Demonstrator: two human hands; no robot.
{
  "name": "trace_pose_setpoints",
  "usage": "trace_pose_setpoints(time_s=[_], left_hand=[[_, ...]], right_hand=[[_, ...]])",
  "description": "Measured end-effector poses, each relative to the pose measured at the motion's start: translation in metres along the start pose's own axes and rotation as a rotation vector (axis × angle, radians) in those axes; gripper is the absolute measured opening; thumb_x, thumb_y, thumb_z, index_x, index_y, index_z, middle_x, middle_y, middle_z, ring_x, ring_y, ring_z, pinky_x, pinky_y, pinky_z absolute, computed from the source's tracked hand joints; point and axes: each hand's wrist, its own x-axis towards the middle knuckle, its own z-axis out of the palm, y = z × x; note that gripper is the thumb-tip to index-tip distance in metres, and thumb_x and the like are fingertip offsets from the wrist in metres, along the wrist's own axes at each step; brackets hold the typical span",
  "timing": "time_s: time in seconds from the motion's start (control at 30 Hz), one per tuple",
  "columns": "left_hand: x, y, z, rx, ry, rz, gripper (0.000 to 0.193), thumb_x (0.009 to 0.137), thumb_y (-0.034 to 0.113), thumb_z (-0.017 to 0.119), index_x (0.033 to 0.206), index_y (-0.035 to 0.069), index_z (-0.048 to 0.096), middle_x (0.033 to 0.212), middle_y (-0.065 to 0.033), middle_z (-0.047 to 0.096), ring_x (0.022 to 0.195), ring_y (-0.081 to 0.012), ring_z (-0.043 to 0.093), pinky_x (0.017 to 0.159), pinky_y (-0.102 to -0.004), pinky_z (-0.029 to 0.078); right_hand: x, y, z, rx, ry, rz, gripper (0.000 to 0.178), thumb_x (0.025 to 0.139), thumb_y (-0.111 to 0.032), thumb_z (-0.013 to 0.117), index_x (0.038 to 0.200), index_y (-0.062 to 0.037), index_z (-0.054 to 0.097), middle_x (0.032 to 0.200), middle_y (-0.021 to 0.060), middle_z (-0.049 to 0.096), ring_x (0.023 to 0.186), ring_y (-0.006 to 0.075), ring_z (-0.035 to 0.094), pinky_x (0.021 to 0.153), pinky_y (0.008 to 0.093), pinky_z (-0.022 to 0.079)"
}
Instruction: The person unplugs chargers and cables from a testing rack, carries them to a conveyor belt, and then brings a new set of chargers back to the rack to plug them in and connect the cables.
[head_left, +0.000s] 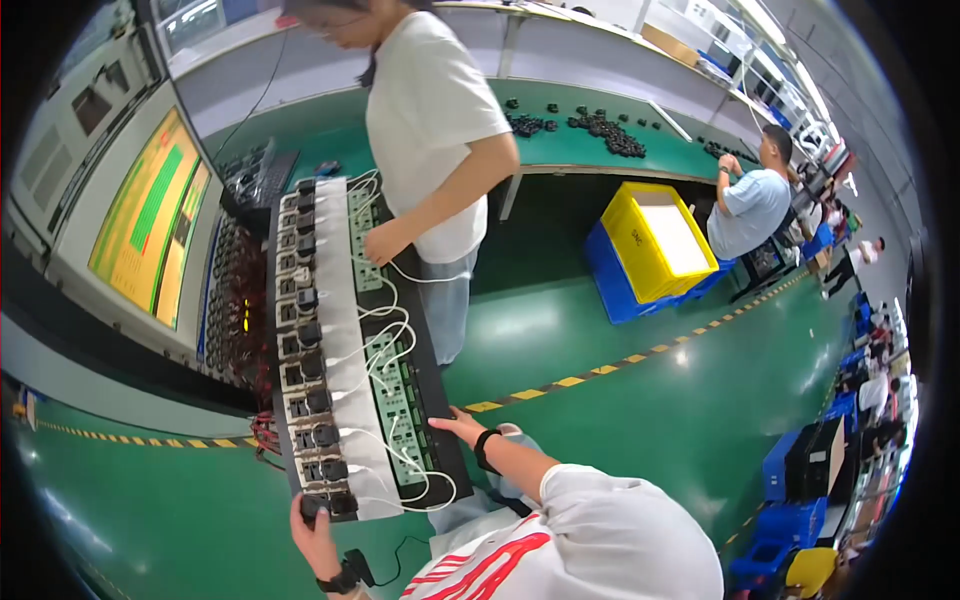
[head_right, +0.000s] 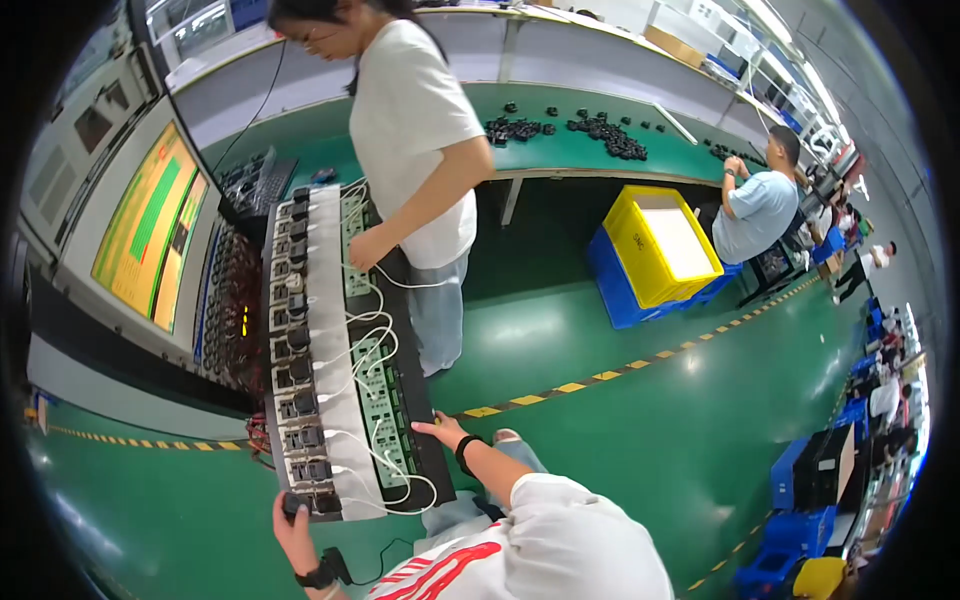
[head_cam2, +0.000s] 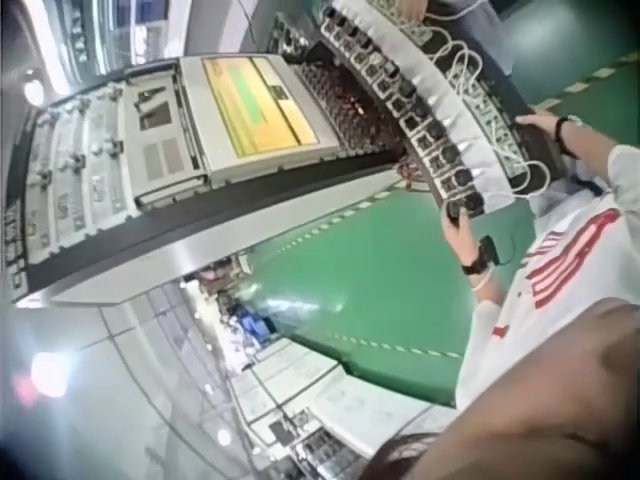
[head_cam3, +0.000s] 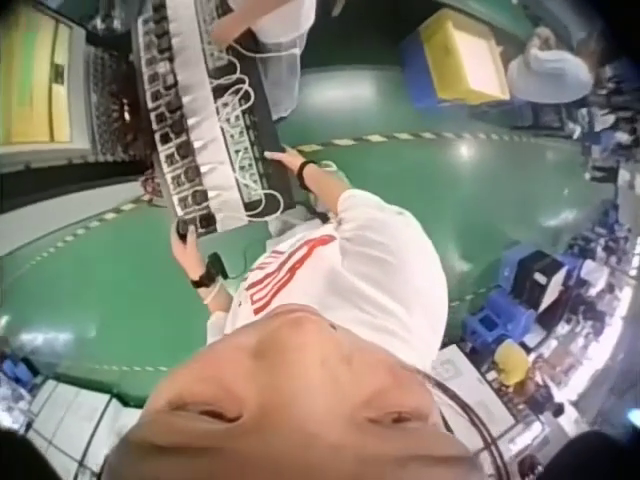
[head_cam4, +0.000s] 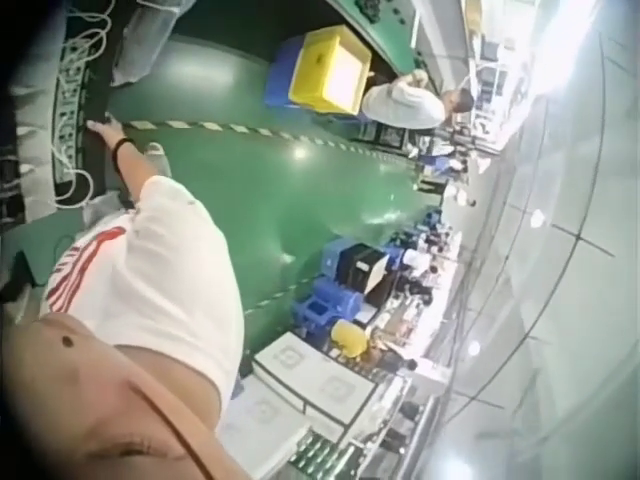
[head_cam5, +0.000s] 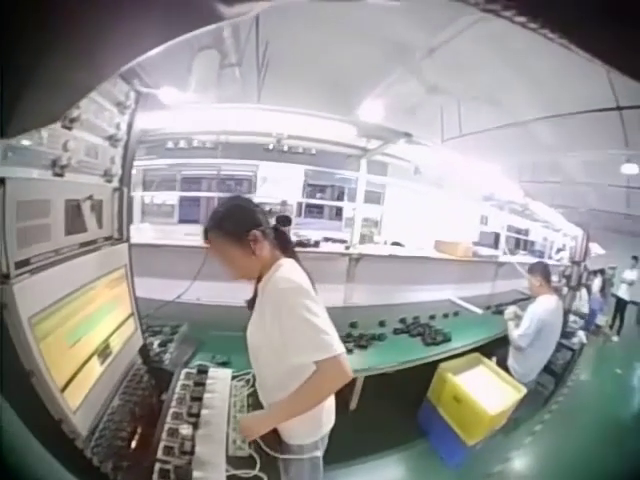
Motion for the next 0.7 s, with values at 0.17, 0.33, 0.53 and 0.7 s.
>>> trace_pose_setpoints(time_s=[0.17,0.33,0.53,0.7], left_hand=[[-0.034,0.013,0.091,0.077,-0.224,0.116,0.046,0.076,-0.003,0.06,0.121,-0.003,0.051,0.111,-0.0104,0.054,0.099,-0.0185,0.055,0.088,-0.0291,0.044],[-0.067,0.053,0.229,-0.188,-0.545,-0.182,0.044,0.08,-0.003,0.055,0.124,-0.001,0.049,0.107,-0.0072,0.056,0.097,-0.0144,0.056,0.085,-0.0259,0.046],[-0.072,0.088,0.393,-0.625,-0.829,-0.522,0.043,0.087,0.004,0.048,0.129,0.001,0.041,0.107,-0.0166,0.056,0.095,-0.032,0.06,0.088,-0.0465,0.049],[-0.056,0.108,0.484,-0.744,-0.989,-0.752,0.043,0.087,0.018,0.05,0.126,0.002,0.044,0.104,-0.0183,0.057,0.094,-0.0356,0.06,0.091,-0.0516,0.047]], right_hand=[[0.031,0.02,-0.016,-0.273,-0.091,-0.069,0.116,0.059,-0.072,0.067,0.137,0.0069,0.034,0.142,0.0272,0.033,0.13,0.0347,0.038,0.108,0.0382,0.029],[0.011,-0.007,-0.044,-0.794,-0.323,-0.177,0.102,0.064,-0.076,0.056,0.129,0.002,0.048,0.133,0.0281,0.043,0.126,0.0384,0.041,0.105,0.0425,0.033],[-0.006,0.026,-0.262,-1.055,-0.543,-0.362,0.066,0.082,-0.062,0.048,0.116,-0.0078,0.06,0.115,0.0198,0.059,0.107,0.038,0.056,0.093,0.0461,0.042],[-0.015,0.121,-0.536,-0.789,0.446,0.428,0.039,0.088,-0.038,0.048,0.103,-0.0082,0.068,0.11,0.0146,0.064,0.099,0.0336,0.062,0.085,0.0422,0.049]])
